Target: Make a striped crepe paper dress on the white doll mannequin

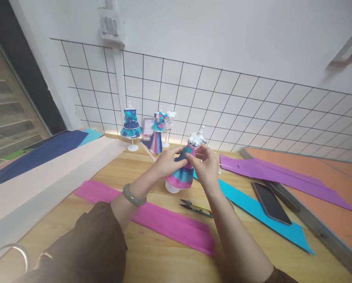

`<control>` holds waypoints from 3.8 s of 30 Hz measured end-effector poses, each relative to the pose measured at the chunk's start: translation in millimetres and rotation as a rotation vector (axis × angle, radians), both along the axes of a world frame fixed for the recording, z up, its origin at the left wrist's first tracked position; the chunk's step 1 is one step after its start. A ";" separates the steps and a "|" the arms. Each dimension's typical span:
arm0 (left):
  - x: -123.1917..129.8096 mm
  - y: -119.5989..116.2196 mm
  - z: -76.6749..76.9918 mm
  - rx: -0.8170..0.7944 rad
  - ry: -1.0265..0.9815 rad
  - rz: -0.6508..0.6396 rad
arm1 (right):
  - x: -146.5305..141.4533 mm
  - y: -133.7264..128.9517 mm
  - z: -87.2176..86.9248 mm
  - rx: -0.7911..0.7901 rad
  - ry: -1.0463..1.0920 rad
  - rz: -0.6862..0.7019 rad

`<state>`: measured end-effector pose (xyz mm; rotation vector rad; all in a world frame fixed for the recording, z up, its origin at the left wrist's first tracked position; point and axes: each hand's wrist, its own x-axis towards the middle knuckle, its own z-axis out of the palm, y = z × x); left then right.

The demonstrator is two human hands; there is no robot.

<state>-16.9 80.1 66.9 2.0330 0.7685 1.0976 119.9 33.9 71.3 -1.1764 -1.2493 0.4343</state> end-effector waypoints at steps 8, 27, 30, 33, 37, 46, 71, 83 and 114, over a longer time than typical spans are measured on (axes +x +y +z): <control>-0.7 13.0 -11.8 -0.099 -0.139 -0.098 | -7.9 -2.1 0.8 -0.038 0.009 0.078; -6.9 10.5 3.1 -0.071 -0.300 0.001 | -12.2 -2.9 -3.0 0.012 -0.027 0.148; -8.7 11.9 4.1 -0.102 -0.328 -0.037 | -7.4 1.4 -5.6 0.000 0.060 0.161; -8.6 12.1 4.0 -0.140 -0.358 -0.071 | -3.4 4.7 -8.3 -0.007 0.038 0.145; -7.6 12.4 3.2 -0.152 -0.381 -0.115 | -3.0 4.5 -10.3 0.001 -0.091 0.160; -9.0 16.8 1.3 -0.115 -0.369 -0.120 | -6.5 5.3 -16.7 0.214 -0.332 0.087; -10.8 16.4 3.2 -0.135 -0.350 -0.101 | -6.3 6.7 -19.2 0.211 -0.311 0.091; -10.4 14.1 4.6 -0.133 -0.306 -0.092 | -5.5 6.3 -17.9 0.252 -0.356 0.083; -7.1 9.8 2.2 -0.060 -0.238 -0.098 | -1.3 8.2 -12.8 0.046 -0.034 0.159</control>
